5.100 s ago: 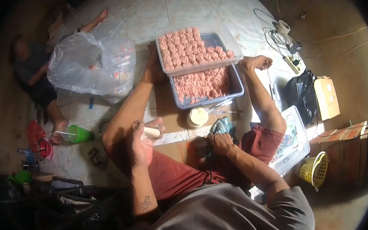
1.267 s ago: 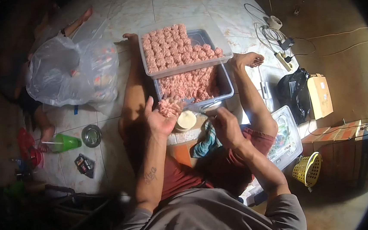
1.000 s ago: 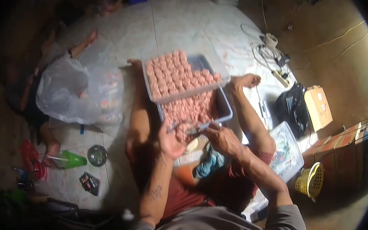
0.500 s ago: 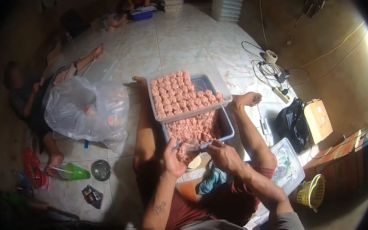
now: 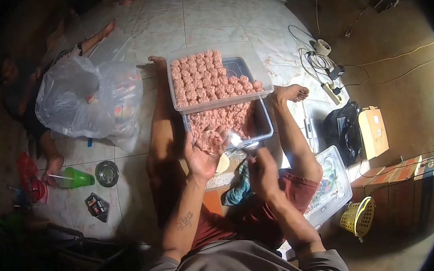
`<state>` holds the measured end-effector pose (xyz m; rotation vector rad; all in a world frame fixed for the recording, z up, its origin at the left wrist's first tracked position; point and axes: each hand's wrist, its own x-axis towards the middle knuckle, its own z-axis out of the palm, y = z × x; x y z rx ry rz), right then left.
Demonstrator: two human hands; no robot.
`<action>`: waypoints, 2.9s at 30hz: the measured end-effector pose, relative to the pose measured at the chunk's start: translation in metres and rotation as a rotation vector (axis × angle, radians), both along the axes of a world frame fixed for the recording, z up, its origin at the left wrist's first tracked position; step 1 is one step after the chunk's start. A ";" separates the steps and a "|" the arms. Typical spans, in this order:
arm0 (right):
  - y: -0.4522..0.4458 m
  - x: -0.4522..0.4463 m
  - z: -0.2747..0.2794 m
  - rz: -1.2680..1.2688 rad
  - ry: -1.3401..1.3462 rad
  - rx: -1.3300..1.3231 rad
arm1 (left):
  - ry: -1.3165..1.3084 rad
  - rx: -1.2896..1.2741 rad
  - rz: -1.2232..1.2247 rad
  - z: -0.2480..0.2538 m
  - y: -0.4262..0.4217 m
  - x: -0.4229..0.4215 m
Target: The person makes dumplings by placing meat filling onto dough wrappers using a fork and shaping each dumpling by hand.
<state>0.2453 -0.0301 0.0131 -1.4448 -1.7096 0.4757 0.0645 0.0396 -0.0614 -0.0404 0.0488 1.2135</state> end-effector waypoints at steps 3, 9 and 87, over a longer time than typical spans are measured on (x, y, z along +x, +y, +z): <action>-0.015 -0.009 -0.030 0.086 -0.058 -0.158 | 0.219 -0.087 0.105 -0.005 0.002 0.013; -0.014 -0.010 -0.041 0.218 -0.041 -0.135 | 0.187 -0.063 0.011 -0.013 -0.005 0.004; 0.022 0.004 0.004 0.386 -0.295 -0.272 | 0.076 -0.112 -0.112 -0.013 -0.033 -0.023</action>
